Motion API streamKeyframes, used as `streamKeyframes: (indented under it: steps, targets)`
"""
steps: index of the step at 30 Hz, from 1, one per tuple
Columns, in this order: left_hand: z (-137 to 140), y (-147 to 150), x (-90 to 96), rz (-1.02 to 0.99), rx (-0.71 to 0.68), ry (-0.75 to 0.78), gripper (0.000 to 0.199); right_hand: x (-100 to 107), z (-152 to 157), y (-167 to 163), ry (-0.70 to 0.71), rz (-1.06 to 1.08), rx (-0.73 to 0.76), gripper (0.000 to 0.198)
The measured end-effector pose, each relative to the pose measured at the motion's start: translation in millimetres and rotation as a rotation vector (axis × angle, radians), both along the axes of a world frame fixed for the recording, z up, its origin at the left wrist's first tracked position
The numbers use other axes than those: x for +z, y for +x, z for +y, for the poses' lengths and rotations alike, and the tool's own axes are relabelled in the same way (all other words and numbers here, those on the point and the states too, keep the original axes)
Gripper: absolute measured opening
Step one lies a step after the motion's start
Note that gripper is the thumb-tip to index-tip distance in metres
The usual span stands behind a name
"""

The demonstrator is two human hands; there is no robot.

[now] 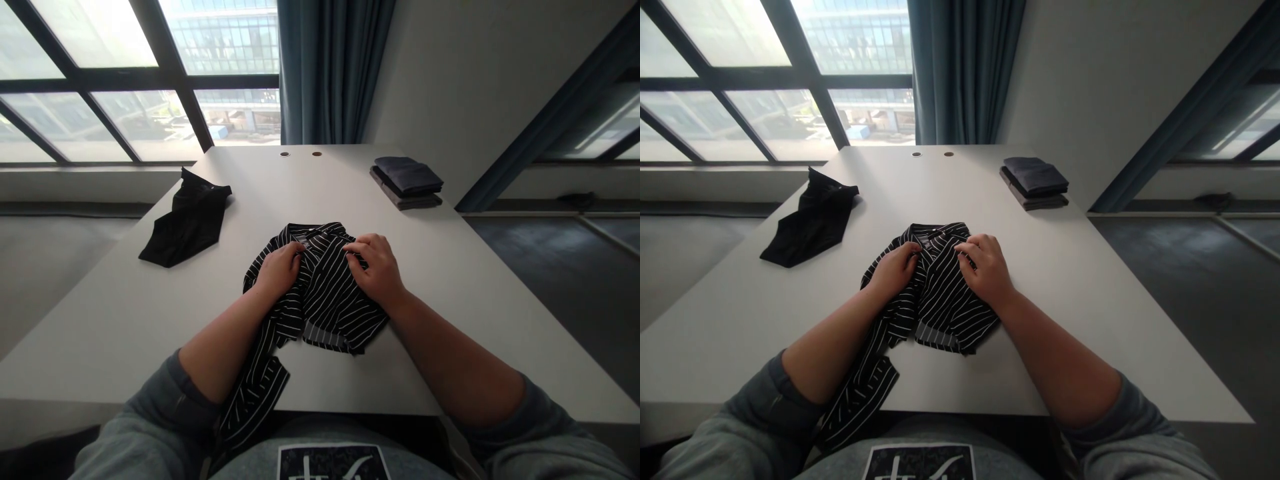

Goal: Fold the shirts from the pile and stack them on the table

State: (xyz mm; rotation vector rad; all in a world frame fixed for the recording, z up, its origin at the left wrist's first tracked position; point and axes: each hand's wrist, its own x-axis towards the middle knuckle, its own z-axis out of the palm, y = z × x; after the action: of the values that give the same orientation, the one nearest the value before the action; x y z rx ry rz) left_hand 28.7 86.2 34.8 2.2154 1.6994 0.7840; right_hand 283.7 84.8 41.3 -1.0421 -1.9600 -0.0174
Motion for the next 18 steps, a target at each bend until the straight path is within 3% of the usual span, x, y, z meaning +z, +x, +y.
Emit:
streamKeyframes:
  steps: [4,5,7,12,15,18]
  targets:
    - [1.0,-2.4,2.2,-0.024,0.141,0.039,0.027,-16.0,8.9,4.9,-0.339,-0.267,-0.131,0.066]
    - [2.3,-3.8,2.2,-0.032,0.174,0.041,0.026,-20.0,11.8,6.9,-0.44,-0.328,-0.154,0.072]
    - [5.5,-7.2,1.9,-0.055,0.203,0.014,0.023,-25.1,16.6,10.8,-0.575,-0.417,-0.155,0.065]
    - [11.7,-16.3,4.8,-0.116,0.146,-0.081,0.023,-20.1,24.8,19.5,-0.574,-0.408,-0.15,0.019]
    - [11.8,-20.6,8.5,-0.053,0.179,-0.13,0.031,-18.8,32.2,26.9,-0.526,-0.285,-0.182,0.019]
    - [11.2,-22.2,7.1,0.018,0.268,-0.21,0.059,-26.4,38.6,31.2,-0.51,-0.232,-0.189,0.034]
